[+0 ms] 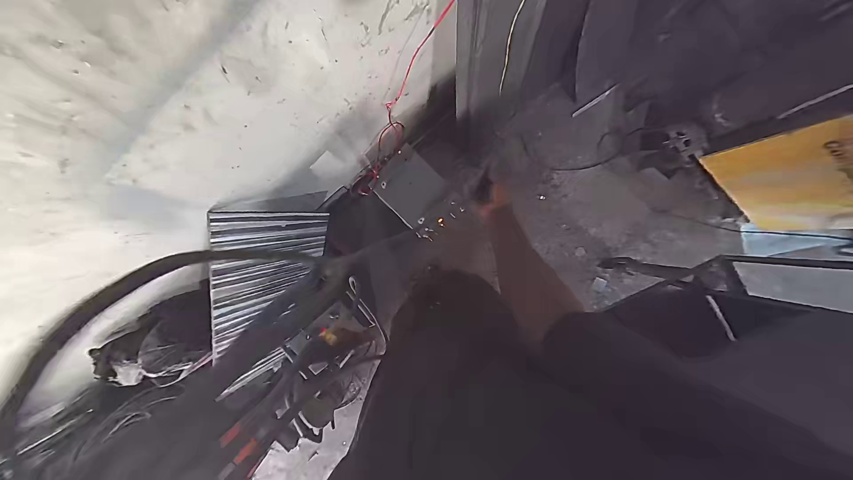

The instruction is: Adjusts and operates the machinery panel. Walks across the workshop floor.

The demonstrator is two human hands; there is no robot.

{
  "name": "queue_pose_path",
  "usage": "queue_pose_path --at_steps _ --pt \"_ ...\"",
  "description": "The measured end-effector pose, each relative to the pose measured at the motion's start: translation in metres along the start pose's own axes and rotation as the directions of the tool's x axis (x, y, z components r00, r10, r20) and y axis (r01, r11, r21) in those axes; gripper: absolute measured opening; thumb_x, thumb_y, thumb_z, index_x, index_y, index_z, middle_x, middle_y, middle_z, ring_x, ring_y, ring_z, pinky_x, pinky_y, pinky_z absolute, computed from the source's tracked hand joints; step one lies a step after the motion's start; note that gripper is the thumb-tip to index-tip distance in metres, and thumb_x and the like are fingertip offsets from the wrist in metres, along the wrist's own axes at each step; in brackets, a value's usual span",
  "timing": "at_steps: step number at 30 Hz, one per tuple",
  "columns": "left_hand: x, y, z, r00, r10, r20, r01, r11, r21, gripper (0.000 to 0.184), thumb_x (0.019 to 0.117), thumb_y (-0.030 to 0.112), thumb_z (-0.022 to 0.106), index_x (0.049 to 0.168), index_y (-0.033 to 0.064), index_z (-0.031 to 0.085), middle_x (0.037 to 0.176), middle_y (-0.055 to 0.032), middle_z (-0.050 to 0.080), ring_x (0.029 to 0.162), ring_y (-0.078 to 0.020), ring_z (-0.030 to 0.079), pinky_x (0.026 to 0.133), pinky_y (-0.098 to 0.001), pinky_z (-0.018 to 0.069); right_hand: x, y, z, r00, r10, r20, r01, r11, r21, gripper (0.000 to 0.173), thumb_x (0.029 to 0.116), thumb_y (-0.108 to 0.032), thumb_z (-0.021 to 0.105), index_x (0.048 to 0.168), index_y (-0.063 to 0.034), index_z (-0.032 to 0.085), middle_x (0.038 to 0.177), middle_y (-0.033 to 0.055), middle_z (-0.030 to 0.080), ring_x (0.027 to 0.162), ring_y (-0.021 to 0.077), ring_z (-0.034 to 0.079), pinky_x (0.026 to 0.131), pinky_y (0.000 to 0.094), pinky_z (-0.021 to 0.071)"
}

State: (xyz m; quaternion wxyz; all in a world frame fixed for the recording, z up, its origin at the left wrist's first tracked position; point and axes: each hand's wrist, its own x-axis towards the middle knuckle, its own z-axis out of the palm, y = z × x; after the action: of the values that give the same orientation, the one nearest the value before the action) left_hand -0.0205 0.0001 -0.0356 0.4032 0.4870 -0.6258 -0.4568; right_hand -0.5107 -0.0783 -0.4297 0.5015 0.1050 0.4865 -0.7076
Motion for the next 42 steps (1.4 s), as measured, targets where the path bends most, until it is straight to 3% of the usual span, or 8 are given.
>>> queue_pose_path --at_steps 5,8,12,17,23,31,38,42 --pt "0.016 -0.105 0.167 0.92 -0.289 0.267 0.273 0.957 0.094 0.023 0.0896 0.034 0.077 0.096 0.0123 0.072 0.072 0.006 0.066 0.059 -0.0061 0.062 0.054 -0.0282 0.0563 0.003 -0.156 -0.064 0.967 -0.256 0.012 0.256 0.966 -0.03 0.038 0.1097 -0.047 0.037 0.098 -0.0183 0.059 0.075 -0.0025 0.063 0.065 0.0117 0.062 0.061 0.0337 0.0574" --pt "0.011 -0.163 0.239 0.791 -0.505 0.345 0.325 0.825 0.461 0.046 0.0866 0.049 0.073 0.101 0.0064 0.074 0.083 -0.0046 0.072 0.077 -0.0168 0.069 0.074 -0.0447 0.0592 -0.006 -0.23 -0.086 0.936 -0.353 0.008 0.35 0.925 -0.144 0.028 0.1103 -0.045 0.039 0.108 -0.0219 0.055 0.082 -0.0055 0.06 0.071 0.0081 0.06 0.066 0.0303 0.0548" --pt "0.033 -0.18 0.345 0.529 -0.645 0.551 0.23 0.734 0.639 0.052 0.0957 0.046 0.065 0.122 0.0018 0.07 0.115 -0.0192 0.071 0.114 -0.0336 0.066 0.104 -0.0564 0.0485 -0.001 -0.326 -0.113 0.919 -0.39 0.054 0.387 0.869 -0.307 0.027 0.1116 -0.039 0.036 0.115 -0.0212 0.056 0.093 -0.0044 0.064 0.081 0.0093 0.064 0.074 0.0321 0.0575" --pt "0.055 -0.225 0.503 0.347 -0.644 0.682 0.024 0.733 0.68 0.047 0.0991 0.045 0.058 0.129 0.0095 0.068 0.126 -0.0159 0.068 0.123 -0.0323 0.062 0.107 -0.0567 0.0471 0.019 -0.436 -0.157 0.89 -0.418 0.182 0.454 0.776 -0.438 0.023 0.1094 -0.041 0.044 0.109 -0.0224 0.058 0.091 -0.005 0.064 0.08 0.01 0.064 0.074 0.0316 0.0576" --pt "0.082 -0.285 0.693 0.265 -0.535 0.802 -0.277 0.754 0.595 0.052 0.1033 0.045 0.053 0.142 0.0116 0.058 0.142 -0.0149 0.061 0.13 -0.0323 0.059 0.109 -0.0561 0.0474 0.012 -0.503 -0.187 0.845 -0.486 0.223 0.479 0.502 -0.721 0.033 0.0831 -0.016 0.074 0.106 -0.0271 0.054 0.085 -0.0139 0.062 0.058 0.0026 0.057 0.049 0.0224 0.0538" --pt "0.109 -0.309 0.826 0.195 -0.627 0.754 -0.134 0.745 0.654 0.061 0.1036 0.033 0.057 0.157 0.0122 0.037 0.142 -0.0197 0.059 0.126 -0.0374 0.061 0.103 -0.0613 0.0508 0.011 -0.495 -0.236 0.862 -0.426 0.274 0.501 0.636 -0.587 0.017 0.0903 -0.01 0.067 0.1 -0.0199 0.057 0.082 -0.0062 0.064 0.052 0.0062 0.055 0.044 0.0238 0.0515" --pt "0.125 -0.252 0.701 0.313 -0.613 0.726 0.272 0.79 0.55 0.033 0.1072 0.027 0.054 0.132 0.0071 0.064 0.121 -0.0122 0.071 0.108 -0.0216 0.069 0.099 -0.0435 0.0546 0.074 -0.325 -0.272 0.984 0.155 -0.084 -0.152 0.508 -0.848 0.047 0.092 -0.025 0.079 0.127 -0.004 0.055 0.085 0.0093 0.062 0.059 0.0176 0.057 0.051 0.0358 0.0521" --pt "0.102 -0.286 0.634 0.333 -0.655 0.678 0.522 0.727 0.446 0.042 0.1047 0.024 0.058 0.139 0.0001 0.056 0.121 -0.0164 0.069 0.103 -0.023 0.071 0.094 -0.0409 0.0588 0.08 -0.141 -0.277 0.913 0.4 0.077 -0.046 0.29 -0.956 0.059 0.0788 -0.015 0.085 0.128 -0.003 0.054 0.104 0.0201 0.067 0.085 0.0326 0.068 0.073 0.0548 0.0582"
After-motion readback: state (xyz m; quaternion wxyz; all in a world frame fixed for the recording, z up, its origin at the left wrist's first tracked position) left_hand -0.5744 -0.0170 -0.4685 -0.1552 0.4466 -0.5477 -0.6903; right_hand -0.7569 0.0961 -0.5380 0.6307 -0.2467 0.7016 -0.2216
